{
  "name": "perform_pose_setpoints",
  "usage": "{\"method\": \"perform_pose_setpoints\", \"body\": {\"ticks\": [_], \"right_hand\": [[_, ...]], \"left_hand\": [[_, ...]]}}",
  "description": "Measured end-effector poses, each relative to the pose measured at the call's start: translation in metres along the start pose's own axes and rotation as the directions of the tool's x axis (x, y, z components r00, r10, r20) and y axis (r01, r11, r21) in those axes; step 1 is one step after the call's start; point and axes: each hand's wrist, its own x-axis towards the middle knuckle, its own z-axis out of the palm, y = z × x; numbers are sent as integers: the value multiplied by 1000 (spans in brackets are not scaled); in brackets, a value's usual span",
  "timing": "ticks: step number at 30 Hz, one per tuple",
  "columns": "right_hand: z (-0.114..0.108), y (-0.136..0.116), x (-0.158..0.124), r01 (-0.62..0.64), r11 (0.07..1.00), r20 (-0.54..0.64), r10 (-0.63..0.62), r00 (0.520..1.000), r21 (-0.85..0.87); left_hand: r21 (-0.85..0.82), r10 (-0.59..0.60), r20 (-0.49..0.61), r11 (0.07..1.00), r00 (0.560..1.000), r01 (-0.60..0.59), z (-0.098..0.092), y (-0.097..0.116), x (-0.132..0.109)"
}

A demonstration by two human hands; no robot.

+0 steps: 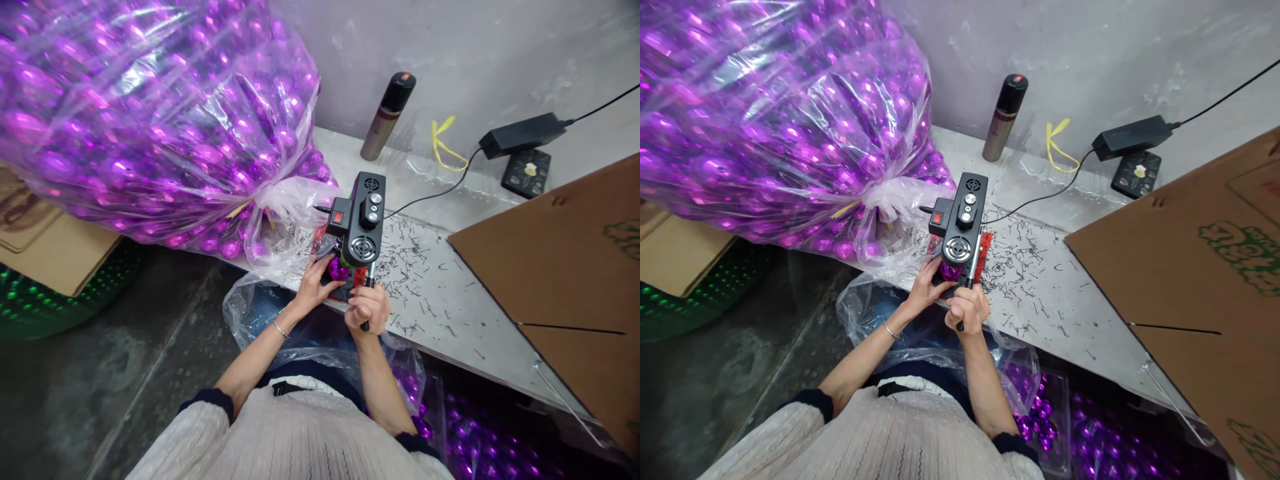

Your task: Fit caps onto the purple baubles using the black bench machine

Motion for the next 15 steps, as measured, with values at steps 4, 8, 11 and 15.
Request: {"method": "perform_pose_setpoints", "body": {"ticks": [4, 8, 11, 15], "right_hand": [[1, 2, -4, 8, 1000, 12, -8, 1000, -7], [3, 2, -4, -1, 1000, -4, 1, 1000, 5], [5, 1, -1, 1, 1000, -23, -1, 1000, 16], [7, 2, -1, 31, 999, -31, -31, 999, 12]], "left_hand": [[12, -24, 1, 1000, 1000, 24, 0, 1, 1], [18, -26, 0, 1000, 1000, 26, 0, 1, 2], [21, -7, 1, 1000, 1000, 7, -2, 0, 3], [17, 28, -1, 999, 1000, -28, -4, -1, 4]]}}
